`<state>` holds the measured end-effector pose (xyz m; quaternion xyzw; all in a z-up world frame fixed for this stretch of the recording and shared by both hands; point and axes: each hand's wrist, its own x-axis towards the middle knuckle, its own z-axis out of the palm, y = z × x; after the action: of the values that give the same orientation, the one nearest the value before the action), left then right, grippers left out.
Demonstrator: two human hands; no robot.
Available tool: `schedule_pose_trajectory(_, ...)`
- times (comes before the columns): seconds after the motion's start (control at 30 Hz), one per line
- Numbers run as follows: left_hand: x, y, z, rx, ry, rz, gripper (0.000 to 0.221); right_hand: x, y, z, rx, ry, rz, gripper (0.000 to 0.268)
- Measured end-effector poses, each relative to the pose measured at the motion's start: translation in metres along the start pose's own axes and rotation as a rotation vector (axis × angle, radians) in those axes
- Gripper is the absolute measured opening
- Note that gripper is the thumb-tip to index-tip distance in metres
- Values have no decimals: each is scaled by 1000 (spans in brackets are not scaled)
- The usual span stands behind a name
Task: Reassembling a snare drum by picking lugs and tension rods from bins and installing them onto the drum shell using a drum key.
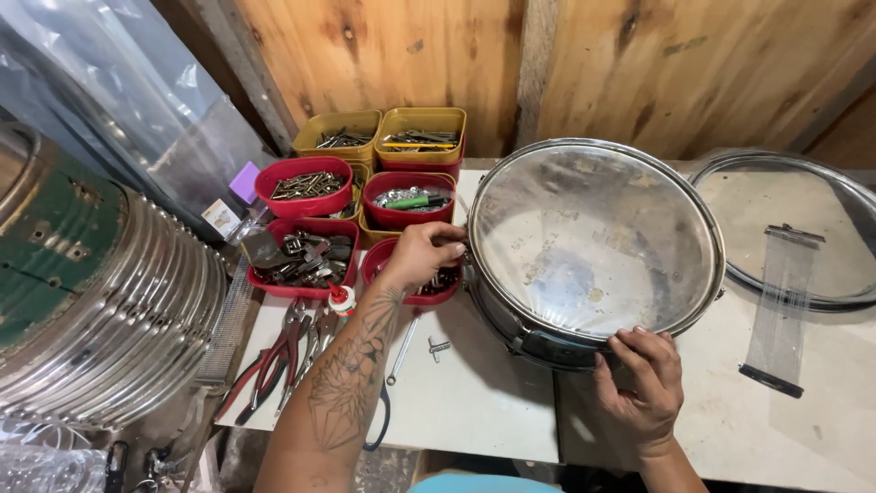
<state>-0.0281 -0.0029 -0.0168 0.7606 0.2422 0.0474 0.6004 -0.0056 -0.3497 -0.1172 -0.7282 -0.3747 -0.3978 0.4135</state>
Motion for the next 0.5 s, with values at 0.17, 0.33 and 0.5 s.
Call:
schedule_pose_trajectory(0.17,-5,-10,9,-295,30,-52,21,2,0,-1,5,-4,-10,25)
schedule_pose_trajectory(0.33,-4,-16,15,-21,109,22,16,0,1,-2,6,-8,-9,26)
schedule_pose_trajectory(0.5,-11,-1,7,351,116,209,19,1,1,-2,4,-11,-8,26)
